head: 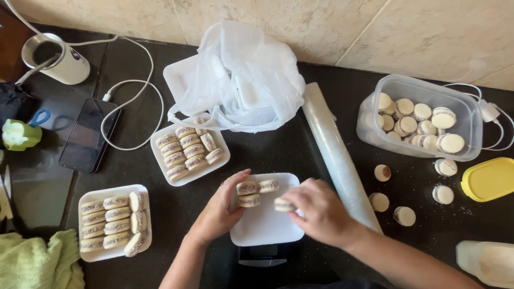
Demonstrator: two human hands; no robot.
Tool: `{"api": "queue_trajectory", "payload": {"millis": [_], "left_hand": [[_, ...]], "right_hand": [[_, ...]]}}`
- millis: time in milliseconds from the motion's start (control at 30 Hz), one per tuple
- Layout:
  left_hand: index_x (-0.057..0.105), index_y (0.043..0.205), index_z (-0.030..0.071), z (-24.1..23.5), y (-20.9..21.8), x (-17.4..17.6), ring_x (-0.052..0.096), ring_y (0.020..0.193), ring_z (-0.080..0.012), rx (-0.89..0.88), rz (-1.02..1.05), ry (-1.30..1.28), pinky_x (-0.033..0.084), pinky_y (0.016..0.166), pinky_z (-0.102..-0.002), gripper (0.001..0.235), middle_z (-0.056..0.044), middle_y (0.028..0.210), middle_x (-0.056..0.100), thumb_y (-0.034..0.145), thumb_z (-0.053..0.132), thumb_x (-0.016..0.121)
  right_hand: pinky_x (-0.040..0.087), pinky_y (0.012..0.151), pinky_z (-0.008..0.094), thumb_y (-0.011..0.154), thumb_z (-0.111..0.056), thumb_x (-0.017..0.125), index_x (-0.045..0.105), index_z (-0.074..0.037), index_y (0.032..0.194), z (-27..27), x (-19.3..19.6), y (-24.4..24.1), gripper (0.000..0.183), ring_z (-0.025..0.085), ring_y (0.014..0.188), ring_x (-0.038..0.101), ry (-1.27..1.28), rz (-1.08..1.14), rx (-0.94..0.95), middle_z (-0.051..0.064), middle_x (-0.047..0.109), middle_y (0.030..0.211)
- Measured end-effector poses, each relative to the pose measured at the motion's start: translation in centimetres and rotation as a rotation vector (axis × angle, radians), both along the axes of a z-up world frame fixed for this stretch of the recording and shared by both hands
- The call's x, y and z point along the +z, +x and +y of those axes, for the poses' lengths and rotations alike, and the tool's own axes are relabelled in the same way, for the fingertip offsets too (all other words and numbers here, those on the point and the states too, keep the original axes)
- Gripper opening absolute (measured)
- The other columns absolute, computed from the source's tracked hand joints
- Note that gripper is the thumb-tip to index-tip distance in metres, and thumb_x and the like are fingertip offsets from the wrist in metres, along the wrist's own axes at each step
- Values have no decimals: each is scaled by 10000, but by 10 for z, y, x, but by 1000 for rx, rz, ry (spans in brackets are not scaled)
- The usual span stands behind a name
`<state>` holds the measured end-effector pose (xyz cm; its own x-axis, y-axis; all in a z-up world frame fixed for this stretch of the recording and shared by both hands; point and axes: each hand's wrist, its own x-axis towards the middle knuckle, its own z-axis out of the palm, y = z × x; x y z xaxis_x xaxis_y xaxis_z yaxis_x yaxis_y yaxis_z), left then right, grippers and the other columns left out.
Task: The person picks up alfajores from a container and arranges them into small white trays, occasionally weighing the trays on a digital scale.
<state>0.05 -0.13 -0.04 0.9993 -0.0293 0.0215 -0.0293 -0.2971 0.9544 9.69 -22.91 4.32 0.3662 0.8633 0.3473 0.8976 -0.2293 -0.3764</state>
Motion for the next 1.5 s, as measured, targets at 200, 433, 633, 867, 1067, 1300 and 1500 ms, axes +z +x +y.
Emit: {"api": "queue_trajectory", "payload": {"millis": [200,433,633,867,1067,1300,1500], "left_hand": [[364,1300,78,0,-1,-2,435,1286,-274,6,-58,-14,350,1059,-363,631,-147,1396,427,736,-85,595],[353,1312,72,1,-1,-6,426,1293,-286,-7,-88,-3,341,1068,-375,649,-158,1400,420,734,-87,602],[358,1315,85,1,-1,-7,426,1296,-278,-8,-59,13,343,1064,-363,673,-146,1405,420,714,-94,602],[364,1307,66,-1,-2,-6,420,1299,-289,-6,-89,21,344,1068,-375,650,-168,1403,414,730,-82,623],[359,1308,73,0,-1,-6,422,1297,-287,-10,-86,9,351,1061,-372,659,-160,1403,416,725,-94,618],[336,1335,93,-1,-1,-5,384,1327,-282,-10,-61,-16,317,1084,-376,728,-151,1423,392,703,-91,648],[321,1354,88,1,0,-6,336,1358,-296,-27,-65,-61,299,1095,-394,766,-166,1448,344,683,-118,628]], "right_hand": [[474,754,380,720,-23,738,562,-29,997,22,-18,-13,328,258,840,561,83,-100,-62,92,629,981],[518,860,392,729,-63,793,499,9,1037,21,-24,-15,432,276,907,597,170,-21,-62,155,585,1007],[485,971,373,666,-157,845,471,18,1124,8,-37,-16,616,281,1024,557,120,-5,-194,166,522,1115],[417,941,403,660,-308,846,516,-45,1202,17,-36,-10,687,251,1087,534,38,-77,-231,74,590,1163],[418,895,405,624,-354,854,549,-64,1128,27,-32,-17,657,251,1024,540,18,-99,-300,70,587,1083],[412,860,403,585,-331,871,561,-70,1118,27,-34,-22,669,257,1029,540,16,-113,-343,73,572,1078],[416,888,419,703,-539,764,529,-57,1212,17,-30,-24,739,245,1114,509,3,-185,-296,72,542,1245]]}}
